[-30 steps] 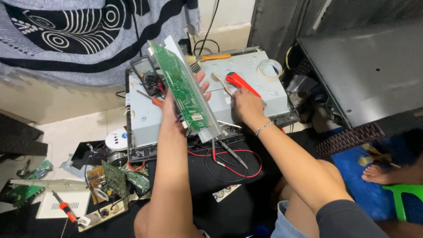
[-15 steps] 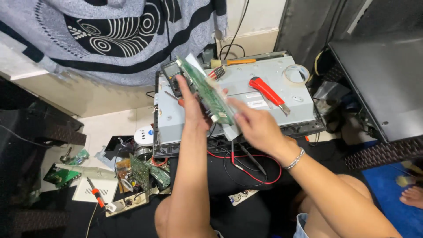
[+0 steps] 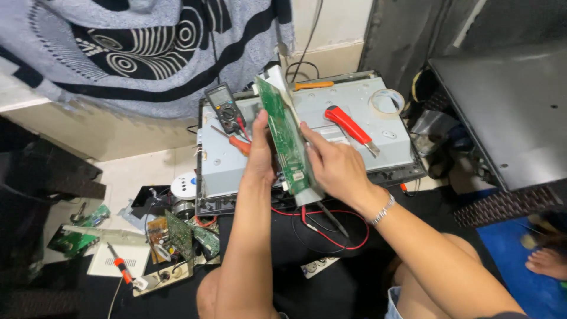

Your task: Repairing a television by disassembling and reassembling internal components using hand tools

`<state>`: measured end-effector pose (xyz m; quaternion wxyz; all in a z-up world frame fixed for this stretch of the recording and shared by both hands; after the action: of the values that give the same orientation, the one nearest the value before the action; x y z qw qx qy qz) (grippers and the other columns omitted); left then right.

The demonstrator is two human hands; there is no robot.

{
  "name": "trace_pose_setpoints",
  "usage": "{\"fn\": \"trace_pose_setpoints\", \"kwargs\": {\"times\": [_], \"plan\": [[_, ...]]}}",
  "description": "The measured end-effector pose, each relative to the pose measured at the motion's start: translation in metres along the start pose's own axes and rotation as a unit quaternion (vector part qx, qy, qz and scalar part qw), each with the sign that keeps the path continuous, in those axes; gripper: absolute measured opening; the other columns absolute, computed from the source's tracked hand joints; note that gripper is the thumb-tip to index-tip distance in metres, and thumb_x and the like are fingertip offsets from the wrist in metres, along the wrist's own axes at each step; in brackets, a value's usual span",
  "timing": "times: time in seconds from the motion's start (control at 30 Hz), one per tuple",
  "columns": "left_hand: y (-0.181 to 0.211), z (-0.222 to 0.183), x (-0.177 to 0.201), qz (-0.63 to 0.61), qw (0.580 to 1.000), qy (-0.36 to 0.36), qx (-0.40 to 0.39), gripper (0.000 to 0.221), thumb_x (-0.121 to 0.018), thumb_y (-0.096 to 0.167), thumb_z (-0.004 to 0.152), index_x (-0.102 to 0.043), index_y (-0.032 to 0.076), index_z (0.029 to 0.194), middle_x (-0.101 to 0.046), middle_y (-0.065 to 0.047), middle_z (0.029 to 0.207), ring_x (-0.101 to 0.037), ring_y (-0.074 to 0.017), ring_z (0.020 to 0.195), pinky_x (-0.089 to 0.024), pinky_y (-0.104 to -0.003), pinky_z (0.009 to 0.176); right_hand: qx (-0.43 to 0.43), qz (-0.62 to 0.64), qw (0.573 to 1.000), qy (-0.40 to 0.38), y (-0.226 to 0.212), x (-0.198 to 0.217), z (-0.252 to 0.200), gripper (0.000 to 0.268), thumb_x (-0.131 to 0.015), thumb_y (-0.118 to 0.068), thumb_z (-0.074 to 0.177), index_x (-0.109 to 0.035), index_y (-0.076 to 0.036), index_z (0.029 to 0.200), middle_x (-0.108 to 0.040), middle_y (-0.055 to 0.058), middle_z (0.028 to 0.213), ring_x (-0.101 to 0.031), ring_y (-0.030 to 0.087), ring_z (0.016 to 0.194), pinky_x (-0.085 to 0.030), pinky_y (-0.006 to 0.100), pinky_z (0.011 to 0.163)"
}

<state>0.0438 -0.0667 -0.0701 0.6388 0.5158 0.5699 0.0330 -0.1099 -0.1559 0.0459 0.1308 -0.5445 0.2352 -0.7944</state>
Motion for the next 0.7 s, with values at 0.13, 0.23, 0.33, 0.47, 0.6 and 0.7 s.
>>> {"fn": "trace_pose_setpoints", "kwargs": {"times": [0.13, 0.23, 0.33, 0.47, 0.6, 0.7], "plan": [[0.037, -0.035, -0.028, -0.067, 0.997, 0.016, -0.018, 0.095, -0.064, 0.08, 0.078, -0.053, 0.0, 0.128, -0.064, -0.03, 0.126, -0.069, -0.0476, 0.108, -0.059, -0.059, 0.091, 0.022, -0.004, 0.999, -0.031, -0.018, -0.001, -0.018, 0.043, -0.053, -0.026, 0.098, -0.063, -0.03, 0.139, -0.077, 0.017, 0.08, -0.074, 0.045, 0.082, -0.057, 0.059, 0.072], [0.037, -0.034, -0.024, -0.085, 0.996, 0.026, -0.03, 0.106, -0.062, 0.083, 0.075, -0.047, -0.002, 0.137, -0.061, -0.031, 0.132, -0.067, -0.0493, 0.111, -0.056, -0.063, 0.094, 0.018, -0.016, 0.999, -0.046, -0.015, -0.005, -0.02, 0.045, -0.052, -0.026, 0.097, -0.061, -0.033, 0.141, -0.076, 0.014, 0.077, -0.074, 0.043, 0.081, -0.057, 0.06, 0.072], [0.012, -0.018, -0.022, 0.025, 0.999, -0.011, -0.017, 0.082, -0.058, 0.078, 0.085, -0.066, 0.004, 0.12, -0.074, -0.015, 0.106, -0.077, -0.0316, 0.085, -0.067, -0.048, 0.072, 0.003, -0.042, 0.999, -0.007, 0.006, -0.006, -0.004, 0.044, -0.052, -0.025, 0.099, -0.061, -0.029, 0.143, -0.075, 0.021, 0.079, -0.073, 0.046, 0.078, -0.056, 0.06, 0.069], [0.018, -0.021, -0.044, 0.215, 0.974, 0.009, -0.069, 0.062, -0.074, 0.055, 0.088, -0.054, 0.009, 0.124, -0.07, -0.021, 0.107, -0.076, -0.0345, 0.083, -0.067, -0.051, 0.066, -0.088, 0.277, 0.956, 0.042, 0.049, -0.013, 0.021, 0.037, -0.046, -0.011, 0.103, -0.053, -0.013, 0.14, -0.065, 0.016, 0.079, -0.064, 0.033, 0.071, -0.05, 0.043, 0.061], [0.047, -0.064, -0.076, 0.455, 0.877, 0.147, -0.052, 0.083, -0.046, 0.079, 0.089, -0.036, 0.026, 0.151, -0.05, -0.027, 0.149, -0.048, -0.0433, 0.14, -0.035, -0.053, 0.12, -0.138, 0.546, 0.824, 0.06, 0.05, -0.019, 0.014, 0.021, -0.051, -0.019, 0.104, -0.053, -0.007, 0.122, -0.045, -0.002, 0.079, -0.043, 0.008, 0.054, -0.035, 0.02, 0.043], [0.039, -0.053, -0.072, 0.432, 0.888, 0.099, -0.122, 0.069, -0.029, 0.059, 0.106, -0.031, 0.016, 0.159, -0.038, -0.028, 0.159, -0.033, -0.0441, 0.149, -0.022, -0.054, 0.126, -0.044, 0.433, 0.892, 0.122, 0.041, -0.008, 0.015, 0.036, -0.066, -0.029, 0.103, -0.059, -0.002, 0.126, -0.057, 0.006, 0.099, -0.052, 0.017, 0.093, -0.045, 0.032, 0.089]]}}
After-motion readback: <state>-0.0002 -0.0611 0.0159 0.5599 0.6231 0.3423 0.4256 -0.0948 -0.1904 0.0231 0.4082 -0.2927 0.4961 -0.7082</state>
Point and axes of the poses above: each hand's wrist, its own z-axis towards the middle knuckle, its own x-axis out of the back of the hand, y = z × x, the point moved 5 cm from there along z, towards the middle knuckle
